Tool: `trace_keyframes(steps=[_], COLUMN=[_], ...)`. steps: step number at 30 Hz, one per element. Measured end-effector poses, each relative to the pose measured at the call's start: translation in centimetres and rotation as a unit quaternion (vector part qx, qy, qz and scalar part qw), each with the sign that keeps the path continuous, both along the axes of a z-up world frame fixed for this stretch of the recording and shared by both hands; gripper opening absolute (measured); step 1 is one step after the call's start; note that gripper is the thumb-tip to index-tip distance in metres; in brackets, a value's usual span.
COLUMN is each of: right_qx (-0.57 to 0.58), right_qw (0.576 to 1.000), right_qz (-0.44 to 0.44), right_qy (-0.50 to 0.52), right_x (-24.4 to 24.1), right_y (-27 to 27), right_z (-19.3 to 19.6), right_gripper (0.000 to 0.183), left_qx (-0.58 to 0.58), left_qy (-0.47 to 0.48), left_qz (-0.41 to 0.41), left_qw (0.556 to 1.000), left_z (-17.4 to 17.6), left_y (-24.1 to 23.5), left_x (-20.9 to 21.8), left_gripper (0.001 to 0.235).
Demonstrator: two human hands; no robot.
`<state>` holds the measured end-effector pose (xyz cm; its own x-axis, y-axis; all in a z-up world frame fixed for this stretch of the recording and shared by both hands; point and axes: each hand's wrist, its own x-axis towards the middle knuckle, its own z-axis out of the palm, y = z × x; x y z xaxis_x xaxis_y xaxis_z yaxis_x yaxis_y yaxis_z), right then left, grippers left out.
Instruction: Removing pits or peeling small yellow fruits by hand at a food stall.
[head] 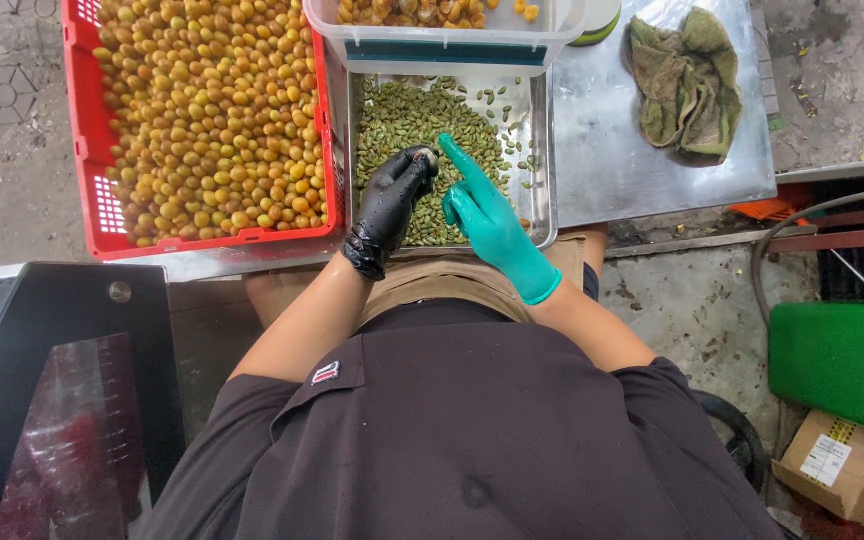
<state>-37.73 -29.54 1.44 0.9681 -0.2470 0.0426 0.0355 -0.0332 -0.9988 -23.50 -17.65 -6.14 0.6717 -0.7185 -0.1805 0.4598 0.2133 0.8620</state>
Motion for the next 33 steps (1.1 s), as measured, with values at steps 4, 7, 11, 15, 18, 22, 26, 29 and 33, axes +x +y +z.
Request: trace_keyframes(steps=[4, 7, 11, 15, 18, 22, 26, 29, 33], right_qx=[-0.013, -0.007, -0.004, 0.009, -0.018, -0.105, -0.149, -0.148, -0.061], right_qw=[1.000, 1.000, 1.000, 1.000, 0.999, 0.994, 0.988, 0.985, 0.994], right_qz=[-0.004, 0.002, -0.001, 0.011, 0.013, -0.002, -0.005, -0.016, -0.022], right_qy=[-0.005, 0.001, -0.014, -0.020, -0.025, -0.030, -0.031, -0.088, -0.089], right_x=[0.0, 0.1, 0.0, 0.0, 0.1, 0.4, 0.3, 0.2, 0.5], right_y=[0.0, -0.1, -0.4, -0.6, -0.4, -0.5, -0.7, -0.9, -1.4], right_z=[-0.2, 0.7, -0.1, -0.4, -0.1, 0.4, -1.3, -3.5, -3.0], right_gripper=[0.057, 0.058, 0.058, 0.054, 0.050, 0.045, 0.043, 0.042, 0.051], left_qx=[-0.032, -0.026, -0.050, -0.039, -0.028, -0.031, -0.031, -0.100, -0.056], left_qy=[0.004, 0.045, -0.029, 0.011, 0.012, 0.056, 0.046, 0.043, 0.073], left_qz=[-0.024, -0.018, -0.041, -0.037, -0.030, -0.015, 0.001, -0.002, 0.030], left_qw=[0.999, 0.998, 0.997, 0.998, 0.999, 0.998, 0.998, 0.994, 0.995], left_z=[-0.3, 1.4, 0.2, 1.3, 1.0, 2.0, 1.0, -0.5, 0.3], left_y=[0.2, -0.1, 0.0, 0.1, 0.1, -0.2, 0.0, -0.2, -0.5], left_x=[-0.1, -0.5, -0.3, -0.6, -0.7, -1.1, -1.2, -0.9, -0.7], left_gripper=[0.025, 0.026, 0.023, 0.029, 0.030, 0.025, 0.019, 0.013, 0.016])
